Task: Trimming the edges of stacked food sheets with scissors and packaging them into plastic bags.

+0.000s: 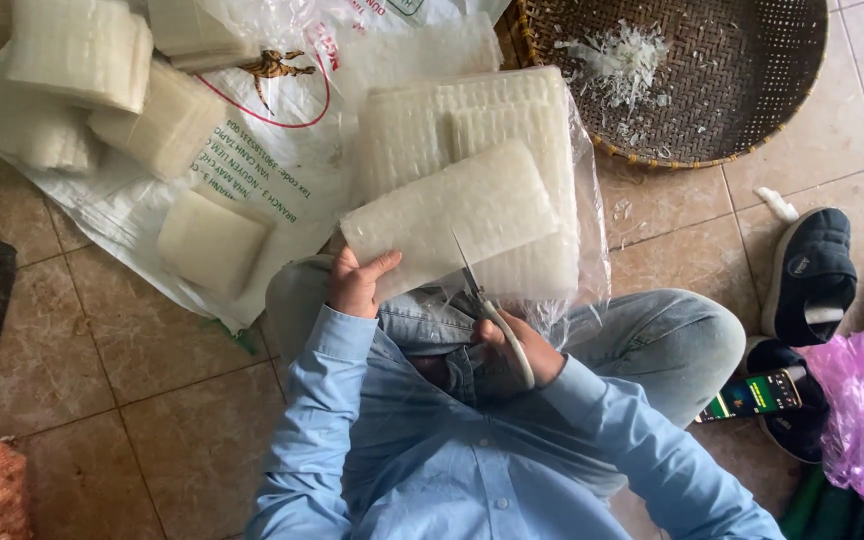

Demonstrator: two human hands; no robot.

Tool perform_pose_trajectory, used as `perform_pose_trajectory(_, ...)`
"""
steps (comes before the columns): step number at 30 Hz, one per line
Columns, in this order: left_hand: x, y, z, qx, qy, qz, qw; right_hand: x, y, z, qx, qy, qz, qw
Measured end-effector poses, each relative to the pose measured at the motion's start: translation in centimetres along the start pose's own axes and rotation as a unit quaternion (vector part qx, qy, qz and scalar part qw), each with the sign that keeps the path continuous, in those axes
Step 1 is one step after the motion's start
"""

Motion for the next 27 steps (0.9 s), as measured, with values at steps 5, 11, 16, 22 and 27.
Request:
perform_pose_trajectory(5,-0.3,0.4,-0.3,0.013,-0.018,-0.023,0.999,-1.8,-0.8,0.5,-0.013,-0.004,0.006,1.000)
perform_pose_trajectory(11,-0.1,0.1,-0.3,0.027,-0.027,-0.037,0.999,-2.3,-0.4,0.8,-0.060,0.019,-0.010,0.998)
perform_pose_trajectory(16,0.4,-0.5,-0.3,0.034,-0.030,-0.030,0.999,-0.3,0.8,0.9,-0.101,-0.031,0.066,0.992)
perform_pose_trajectory(22,1.5,-1.5,0.3,0.030,-0.007,-0.015,0.999,-3.3,-1.1,0.2,-0.087,-0.031,0.027,0.995)
perform_pose_trajectory(27,-0.5,1.0,-1.4,0.068,-0.032,-0.020,0.997,-1.2,-2.2,0.7,-0.040,-0.082,0.058,0.994)
Point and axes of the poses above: each hand's wrist, its own y-axis away from the middle knuckle, its own z-axis out of the back of the hand, x = y × z, the point moved 8 cm from there along -y, towards the middle knuckle, and after that the axes turned 1 degree about x, right-handed, at the moved point
